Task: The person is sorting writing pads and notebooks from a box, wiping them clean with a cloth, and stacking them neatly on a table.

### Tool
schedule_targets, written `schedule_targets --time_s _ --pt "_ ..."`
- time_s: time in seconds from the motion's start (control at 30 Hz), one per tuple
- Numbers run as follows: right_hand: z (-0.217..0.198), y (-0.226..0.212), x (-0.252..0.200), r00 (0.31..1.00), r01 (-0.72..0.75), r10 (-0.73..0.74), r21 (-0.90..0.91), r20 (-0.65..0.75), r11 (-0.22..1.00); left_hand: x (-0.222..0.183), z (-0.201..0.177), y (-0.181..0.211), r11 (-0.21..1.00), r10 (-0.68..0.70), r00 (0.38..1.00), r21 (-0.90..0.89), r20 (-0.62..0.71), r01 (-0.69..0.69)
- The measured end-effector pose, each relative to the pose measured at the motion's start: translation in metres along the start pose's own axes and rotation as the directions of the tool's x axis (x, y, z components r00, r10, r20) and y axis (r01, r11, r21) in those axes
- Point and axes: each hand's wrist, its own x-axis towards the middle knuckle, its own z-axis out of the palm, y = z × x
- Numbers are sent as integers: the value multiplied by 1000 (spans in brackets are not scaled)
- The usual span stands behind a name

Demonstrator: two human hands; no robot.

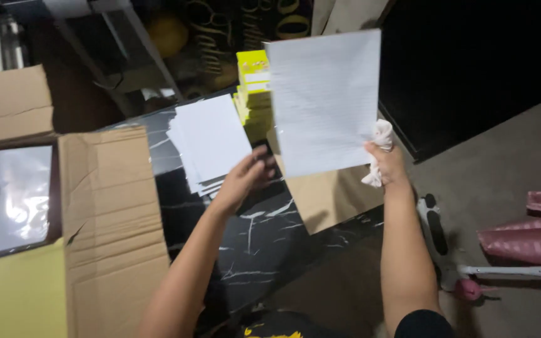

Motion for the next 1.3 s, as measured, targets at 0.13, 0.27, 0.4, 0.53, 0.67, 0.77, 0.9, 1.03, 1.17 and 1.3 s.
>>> schedule_targets --time_s 0.13,0.27,0.4,0.53,0.67,0.77,0.9,1.03,1.17,1.3 --pt "-50 54 62 1000 28 -28 -57 4 998 8 -20 -55 998 -17 998 67 59 13" --pt "-59 108 124 984 -166 173 -120 43 979 10 -51 -80 987 -13 998 158 -65 23" --pt "-33 145 154 944 -294 321 -250 74 923 -7 -82 -83 985 17 970 171 -241 25" --pt "-18 154 157 995 -63 100 -592 30 803 -16 -96 -86 984 16 948 175 -319 42" --pt "18 117 126 998 -70 40 -874 -58 480 -21 -99 -91 980 26 934 195 -358 47" --pt "57 96 104 990 38 -142 -925 -17 377 -16 -105 -104 978 59 928 205 -369 19" --pt "181 33 26 916 357 -348 -803 200 477 -25 -104 -85 931 173 890 365 -422 -8" --pt "331 -7 -76 761 621 -360 -444 540 645 -42 -117 -50 720 547 729 676 -412 -157" --pt "455 0 -140 640 554 -322 -128 698 823 -89 -161 -2 529 745 515 846 -425 -69" --pt "568 30 -191 618 248 -155 -3 771 969 -136 -273 0 233 916 279 949 -287 212"
